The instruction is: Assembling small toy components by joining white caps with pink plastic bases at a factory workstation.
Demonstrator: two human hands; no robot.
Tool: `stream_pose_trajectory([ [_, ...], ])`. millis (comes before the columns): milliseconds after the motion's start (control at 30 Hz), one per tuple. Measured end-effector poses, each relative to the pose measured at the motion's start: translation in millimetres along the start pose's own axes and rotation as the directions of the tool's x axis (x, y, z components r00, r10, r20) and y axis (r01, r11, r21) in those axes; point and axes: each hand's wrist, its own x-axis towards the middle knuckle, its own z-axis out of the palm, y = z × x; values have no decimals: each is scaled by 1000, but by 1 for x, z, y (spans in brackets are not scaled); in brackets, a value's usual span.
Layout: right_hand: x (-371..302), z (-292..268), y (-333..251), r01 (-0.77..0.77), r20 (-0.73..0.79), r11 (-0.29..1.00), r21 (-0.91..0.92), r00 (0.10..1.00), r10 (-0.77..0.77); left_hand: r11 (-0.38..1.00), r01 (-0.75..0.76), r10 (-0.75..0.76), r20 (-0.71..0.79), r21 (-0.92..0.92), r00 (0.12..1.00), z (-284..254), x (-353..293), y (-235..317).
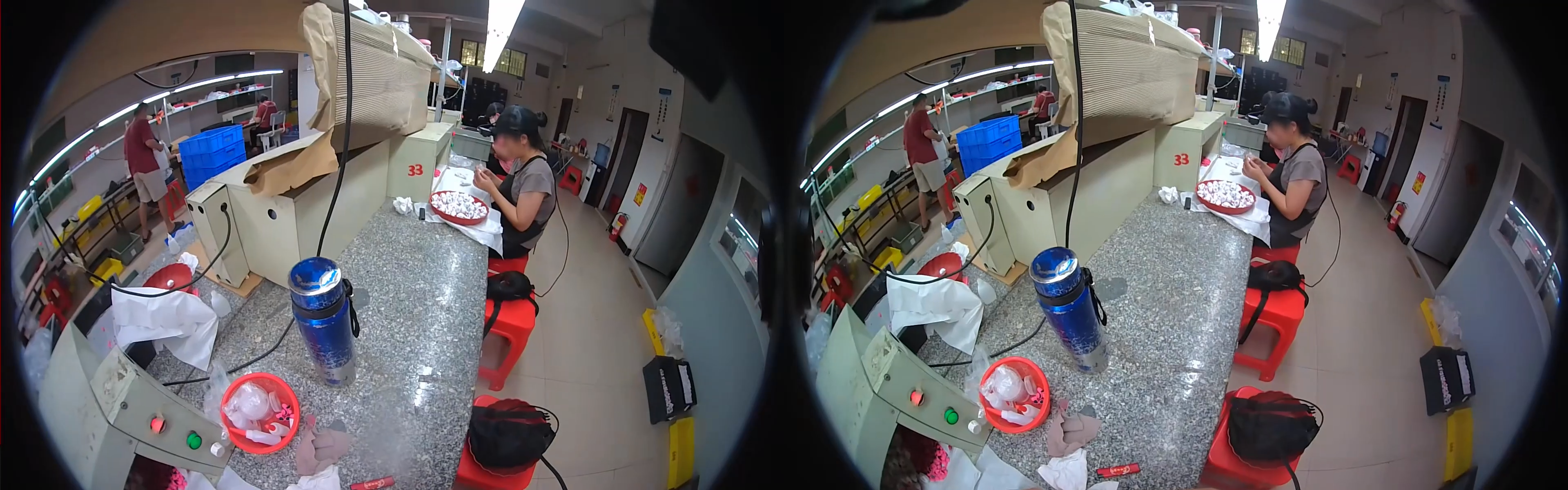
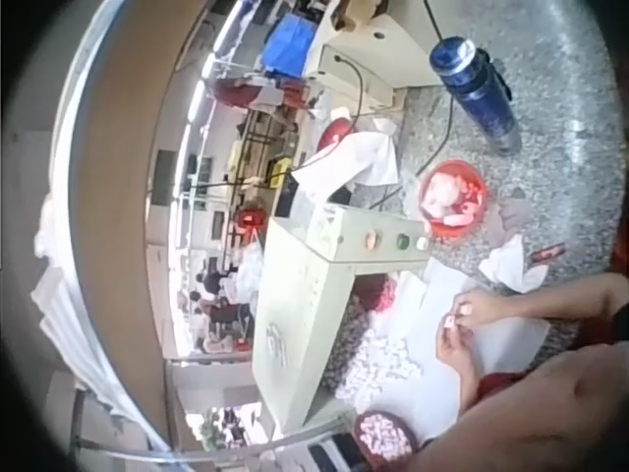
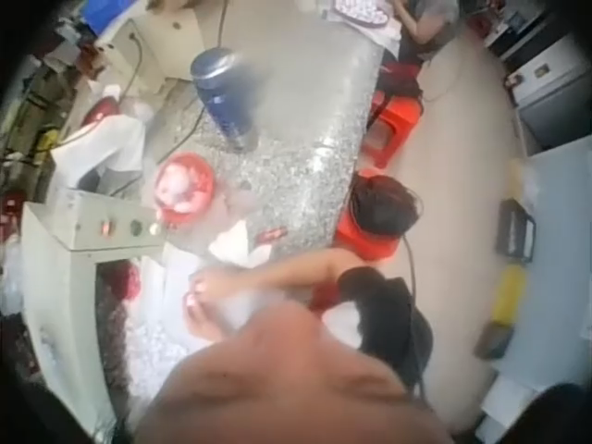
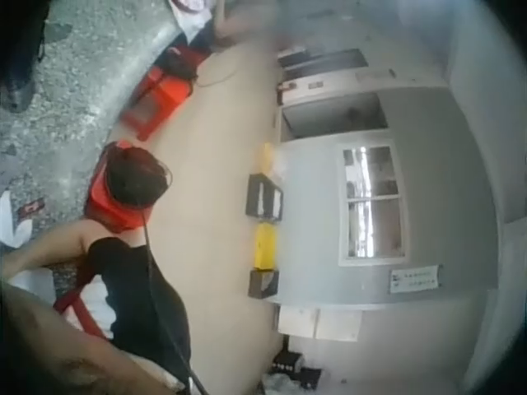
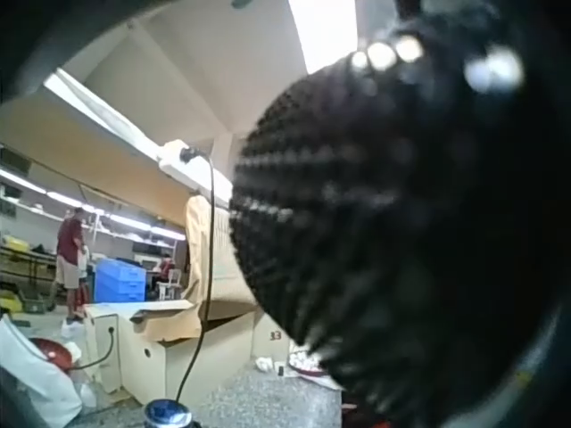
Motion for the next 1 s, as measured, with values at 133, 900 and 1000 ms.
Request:
stream_pose_trajectory([
  [133,10,-2,-5,7,-7,1000,5,1000,-7,868,420,-424,46,-264,905,-2,3,13],
  [900,12,-11,-19,-86,24,994,65,996,85,996,0,4,-47,95,999,16,-1,9],
  [1000,13,-15,-18,-98,20,993,66,995,97,892,349,-365,-2,-288,931,13,2,32],
])
